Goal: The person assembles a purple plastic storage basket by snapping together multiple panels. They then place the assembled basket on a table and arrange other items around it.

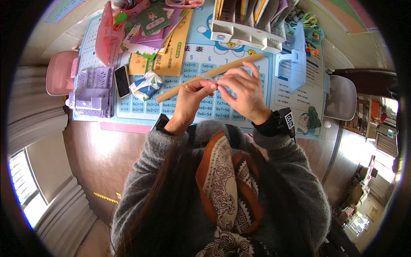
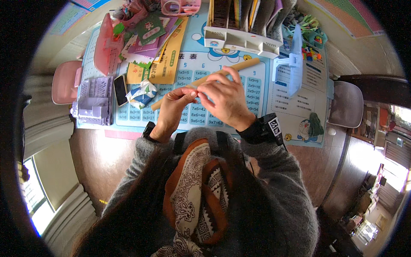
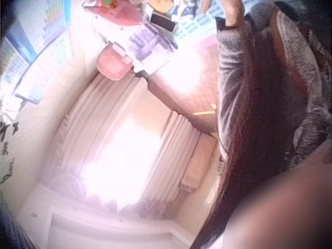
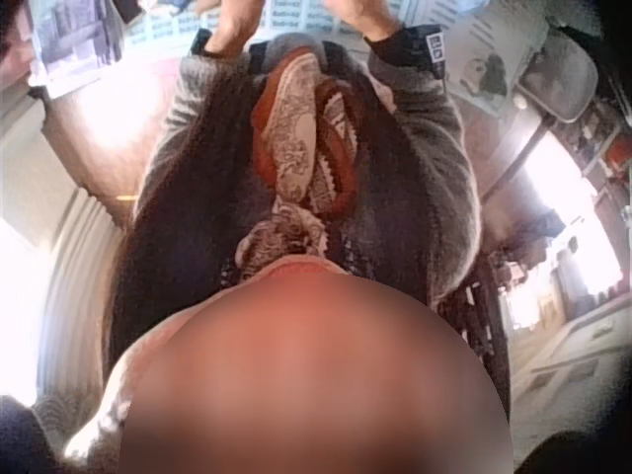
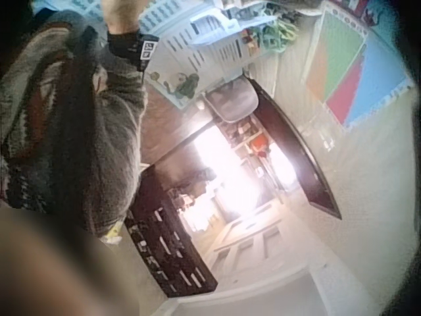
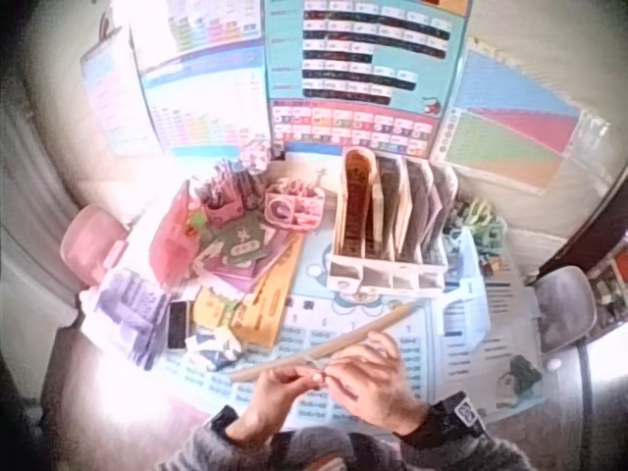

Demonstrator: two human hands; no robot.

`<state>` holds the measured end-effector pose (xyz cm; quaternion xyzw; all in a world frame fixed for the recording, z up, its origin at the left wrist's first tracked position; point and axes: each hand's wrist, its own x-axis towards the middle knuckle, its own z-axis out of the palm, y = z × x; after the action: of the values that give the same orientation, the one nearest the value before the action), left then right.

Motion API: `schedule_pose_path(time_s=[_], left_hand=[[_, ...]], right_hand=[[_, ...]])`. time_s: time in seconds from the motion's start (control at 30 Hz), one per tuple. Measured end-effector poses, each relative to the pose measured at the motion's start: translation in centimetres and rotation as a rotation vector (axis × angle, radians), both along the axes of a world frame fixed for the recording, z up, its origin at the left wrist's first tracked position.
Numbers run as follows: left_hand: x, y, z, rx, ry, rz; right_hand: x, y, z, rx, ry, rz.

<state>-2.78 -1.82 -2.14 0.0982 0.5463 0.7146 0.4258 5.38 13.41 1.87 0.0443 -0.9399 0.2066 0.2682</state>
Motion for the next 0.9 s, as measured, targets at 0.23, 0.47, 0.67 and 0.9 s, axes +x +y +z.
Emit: schedule_pose_path(time_s=[0.23,0.47,0.67,0.9], left_hand=[[0.4,0.5,-0.4,-0.068,0.12,-0.01],[1.3,1.4,-1.5,-0.001,-0.019,0.081],[1.2,2.0,-1.9,-0.039,0.034,0.092],[1.8,3.5,-0.6,-0.046,0.361,0.13]], right_hand=[[0.2,-0.2,-1.1,0.07,0.05,-0.031],[0.7,0.0,-2.0,0.003,0.054,-0.086],[0.6,0.0,-3.2,0.055,0.012,-0.123],[0.8,1.0,-2.5,-0.302,0.087,-0.203]])
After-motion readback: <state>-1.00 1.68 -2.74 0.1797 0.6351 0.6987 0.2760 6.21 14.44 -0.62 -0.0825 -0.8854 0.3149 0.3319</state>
